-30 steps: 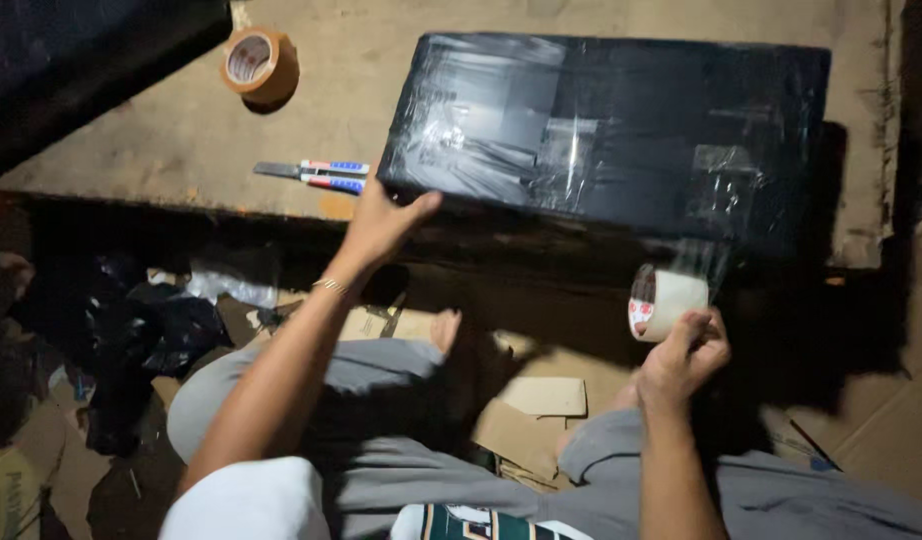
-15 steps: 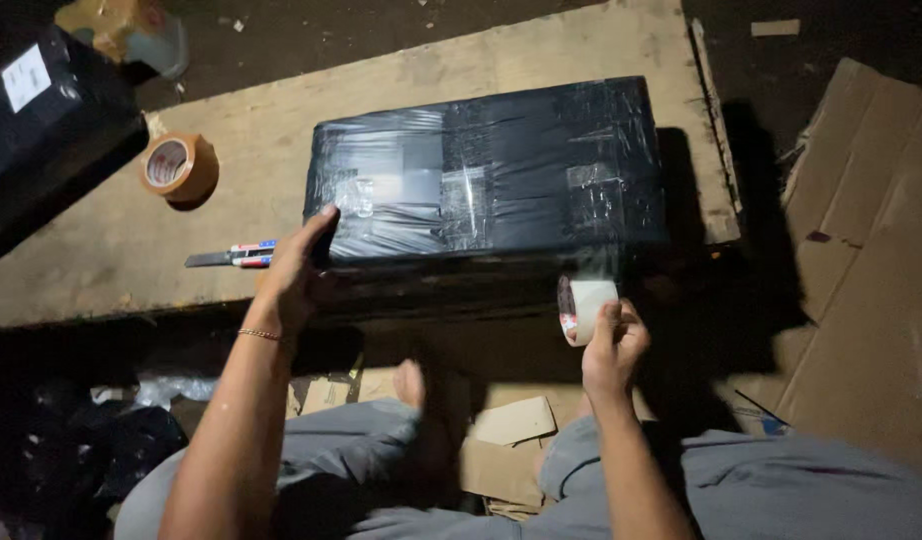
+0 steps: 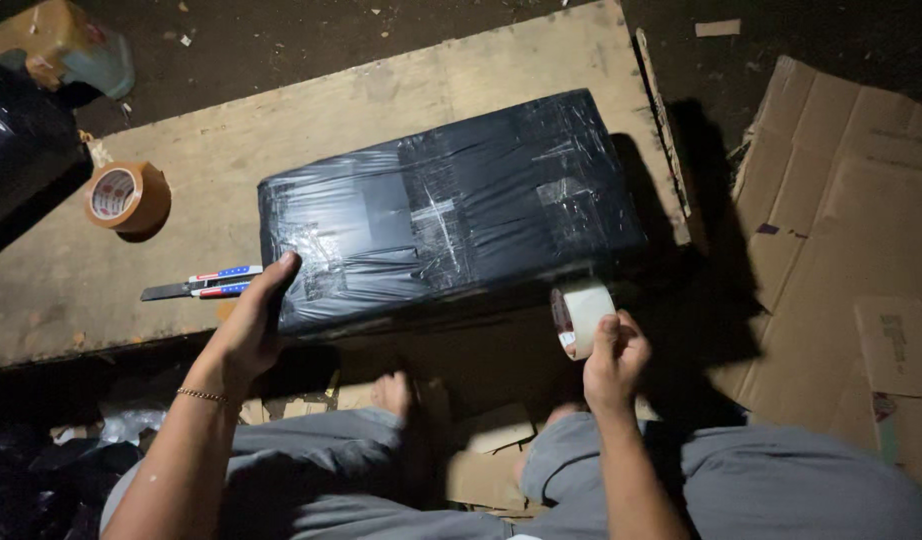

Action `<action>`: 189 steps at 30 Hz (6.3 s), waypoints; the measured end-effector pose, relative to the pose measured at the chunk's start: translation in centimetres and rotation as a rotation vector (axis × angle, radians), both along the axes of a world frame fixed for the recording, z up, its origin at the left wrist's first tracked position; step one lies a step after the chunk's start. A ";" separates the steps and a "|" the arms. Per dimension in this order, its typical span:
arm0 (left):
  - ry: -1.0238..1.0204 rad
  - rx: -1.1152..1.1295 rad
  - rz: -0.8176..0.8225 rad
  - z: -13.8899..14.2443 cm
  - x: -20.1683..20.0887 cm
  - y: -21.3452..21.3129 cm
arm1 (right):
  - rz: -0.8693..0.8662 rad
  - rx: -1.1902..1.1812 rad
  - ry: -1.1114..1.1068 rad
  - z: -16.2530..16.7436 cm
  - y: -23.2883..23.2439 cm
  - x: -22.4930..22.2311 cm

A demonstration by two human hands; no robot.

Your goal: The person wraps a black rectangular package with clear packing tape, applying multiple strips across the top and sides. They use a utility knife to cut the tape and rotate the package to cover different surfaces.

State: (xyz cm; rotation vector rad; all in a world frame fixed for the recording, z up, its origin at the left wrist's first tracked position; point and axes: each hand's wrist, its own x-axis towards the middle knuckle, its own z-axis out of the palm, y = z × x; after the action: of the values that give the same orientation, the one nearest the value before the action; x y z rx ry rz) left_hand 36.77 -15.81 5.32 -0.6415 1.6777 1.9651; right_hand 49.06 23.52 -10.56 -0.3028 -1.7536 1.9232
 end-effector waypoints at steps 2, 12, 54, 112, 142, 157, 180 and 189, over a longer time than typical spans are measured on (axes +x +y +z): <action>-0.062 -0.034 0.028 0.3 -0.2 0.3 | 0.014 -0.031 0.017 1.7 0.0 -0.4; -0.320 -0.173 -0.226 7.7 -7.1 -0.1 | 0.150 -0.011 0.044 17.4 0.3 -6.7; 1.384 -1.546 -0.548 5.1 -20.9 22.8 | 0.232 0.018 0.141 28.3 0.7 -12.9; 1.276 -1.506 -0.551 4.5 -36.0 16.3 | 0.214 -0.029 0.098 17.0 -2.2 -36.0; 0.983 -1.281 -0.807 2.9 -23.3 13.5 | 0.135 -0.021 0.036 17.2 -5.9 -24.2; 1.560 -1.174 -1.118 2.7 -2.4 14.7 | 0.446 0.052 0.186 14.0 -3.4 -21.0; 1.118 -1.428 -0.871 3.3 -8.0 18.0 | 0.289 -0.048 0.006 18.7 -3.8 -12.8; 1.176 -1.423 -0.820 2.7 -7.7 18.4 | 0.061 -0.039 -0.082 16.2 -5.4 -4.5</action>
State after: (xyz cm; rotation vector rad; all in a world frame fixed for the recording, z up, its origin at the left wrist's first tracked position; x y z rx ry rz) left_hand 29.06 2.54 8.04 0.9793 3.1251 0.1648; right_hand 44.57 18.14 5.67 -0.3504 -1.7983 2.0165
